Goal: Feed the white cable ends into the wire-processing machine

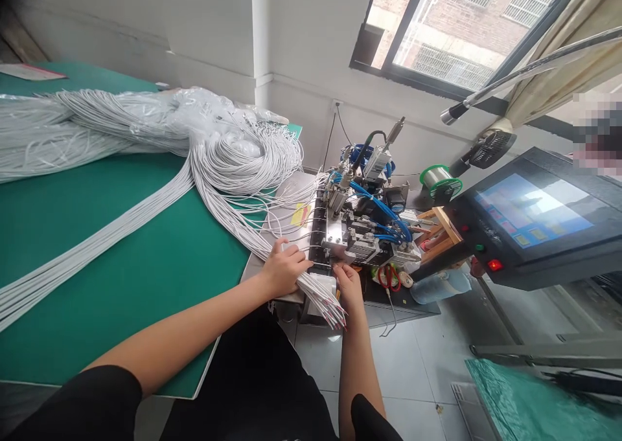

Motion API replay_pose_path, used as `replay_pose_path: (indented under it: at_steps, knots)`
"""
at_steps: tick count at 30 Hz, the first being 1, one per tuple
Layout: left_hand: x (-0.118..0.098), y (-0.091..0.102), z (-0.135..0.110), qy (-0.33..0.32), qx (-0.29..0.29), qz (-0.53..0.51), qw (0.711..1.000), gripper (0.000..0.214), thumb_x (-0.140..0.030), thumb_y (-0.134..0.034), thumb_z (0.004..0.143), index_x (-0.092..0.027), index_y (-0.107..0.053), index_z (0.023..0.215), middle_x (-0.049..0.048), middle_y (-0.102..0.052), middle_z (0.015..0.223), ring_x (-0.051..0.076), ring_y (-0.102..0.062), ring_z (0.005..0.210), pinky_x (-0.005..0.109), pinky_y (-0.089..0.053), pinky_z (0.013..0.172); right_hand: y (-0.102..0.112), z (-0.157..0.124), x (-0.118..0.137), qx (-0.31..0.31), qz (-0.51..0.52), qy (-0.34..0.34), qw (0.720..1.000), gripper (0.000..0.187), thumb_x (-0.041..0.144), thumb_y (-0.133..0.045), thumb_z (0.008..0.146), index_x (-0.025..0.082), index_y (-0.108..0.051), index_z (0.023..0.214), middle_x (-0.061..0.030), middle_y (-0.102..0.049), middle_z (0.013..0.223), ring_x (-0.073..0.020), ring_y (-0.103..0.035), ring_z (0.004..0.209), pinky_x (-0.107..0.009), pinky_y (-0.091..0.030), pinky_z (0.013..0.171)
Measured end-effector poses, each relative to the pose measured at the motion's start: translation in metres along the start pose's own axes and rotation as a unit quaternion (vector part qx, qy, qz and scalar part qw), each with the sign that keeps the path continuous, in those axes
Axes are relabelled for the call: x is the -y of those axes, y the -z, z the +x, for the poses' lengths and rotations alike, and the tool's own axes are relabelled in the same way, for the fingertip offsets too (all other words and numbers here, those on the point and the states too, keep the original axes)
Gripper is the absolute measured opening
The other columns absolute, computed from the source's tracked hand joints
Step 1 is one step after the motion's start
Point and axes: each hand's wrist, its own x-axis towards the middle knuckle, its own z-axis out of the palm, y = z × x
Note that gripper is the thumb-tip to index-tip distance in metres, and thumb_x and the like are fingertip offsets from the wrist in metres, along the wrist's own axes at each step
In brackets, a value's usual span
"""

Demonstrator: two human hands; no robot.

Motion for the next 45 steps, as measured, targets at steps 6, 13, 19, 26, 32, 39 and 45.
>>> replay_pose_path:
  at_steps: [6, 13, 19, 26, 32, 39, 45]
  knots:
    - [0.002, 0.002, 0.0, 0.005, -0.008, -0.011, 1.0, 0.036, -0.014, -0.06, 0.062, -0.018, -0.064, 0.097, 0.0076, -0.064, 0.108, 0.024, -0.055, 0.099, 0.049, -0.019, 0.101, 0.023, -0.012, -0.004, -0.031, -0.034, 0.033, 0.998, 0.04, 0.055, -0.07, 0.072, 0.016, -0.061, 0.067, 0.0028, -0.049, 0.055, -0.0092, -0.038, 0.048, -0.022, -0.029, 0.045]
    - [0.002, 0.001, -0.001, -0.009, -0.033, -0.015, 0.999, 0.048, -0.013, -0.057, 0.064, -0.02, -0.059, 0.112, 0.0077, -0.063, 0.113, 0.024, -0.056, 0.1, 0.049, -0.019, 0.101, 0.043, -0.043, 0.029, 0.077, -0.16, 0.113, 0.978, 0.028, 0.044, -0.061, 0.085, 0.018, -0.066, 0.077, -0.0026, -0.06, 0.069, -0.0151, -0.052, 0.064, -0.026, -0.04, 0.06]
    - [0.003, 0.0, -0.001, -0.015, -0.033, -0.019, 0.999, 0.041, -0.012, -0.054, 0.065, -0.02, -0.06, 0.106, 0.0061, -0.065, 0.105, 0.022, -0.057, 0.094, 0.048, -0.02, 0.1, 0.038, -0.058, 0.057, 0.186, -0.274, 0.173, 0.927, 0.018, 0.037, -0.064, 0.084, 0.02, -0.069, 0.08, -0.0052, -0.064, 0.079, -0.0157, -0.05, 0.063, -0.027, -0.038, 0.056]
    - [0.003, 0.002, -0.001, -0.016, -0.028, -0.009, 0.999, 0.041, -0.012, -0.055, 0.062, -0.02, -0.061, 0.102, 0.0055, -0.065, 0.102, 0.022, -0.057, 0.09, 0.048, -0.02, 0.1, 0.033, -0.062, 0.063, 0.201, -0.31, 0.193, 0.909, 0.017, 0.036, -0.064, 0.084, 0.02, -0.068, 0.08, -0.0061, -0.065, 0.082, -0.0162, -0.051, 0.063, -0.028, -0.04, 0.057]
    - [0.003, 0.0, -0.001, -0.028, -0.037, 0.007, 0.999, 0.038, -0.012, -0.054, 0.068, -0.021, -0.061, 0.104, 0.0042, -0.066, 0.098, 0.019, -0.058, 0.085, 0.046, -0.021, 0.099, 0.031, -0.055, 0.059, 0.136, -0.298, 0.177, 0.928, 0.025, 0.041, -0.06, 0.086, 0.019, -0.066, 0.078, -0.0057, -0.063, 0.075, -0.0166, -0.053, 0.062, -0.028, -0.041, 0.057]
    - [0.003, 0.0, -0.002, -0.061, -0.094, 0.024, 0.993, 0.044, -0.011, -0.047, 0.081, -0.021, -0.054, 0.123, 0.0034, -0.066, 0.101, 0.016, -0.059, 0.081, 0.042, -0.023, 0.099, 0.025, -0.026, 0.038, 0.008, -0.129, 0.087, 0.988, 0.033, 0.05, -0.068, 0.077, 0.018, -0.062, 0.08, -0.0001, -0.057, 0.065, -0.013, -0.049, 0.054, -0.024, -0.037, 0.05]
    - [0.004, -0.005, -0.002, -0.086, -0.11, 0.022, 0.99, 0.027, -0.011, -0.039, 0.09, -0.021, -0.063, 0.1, -0.0027, -0.061, 0.072, 0.011, -0.056, 0.066, 0.04, -0.022, 0.101, 0.012, -0.012, 0.021, 0.02, 0.001, 0.076, 0.997, 0.033, 0.049, -0.07, 0.075, 0.018, -0.061, 0.075, 0.002, -0.052, 0.062, -0.0088, -0.038, 0.049, -0.022, -0.029, 0.045]
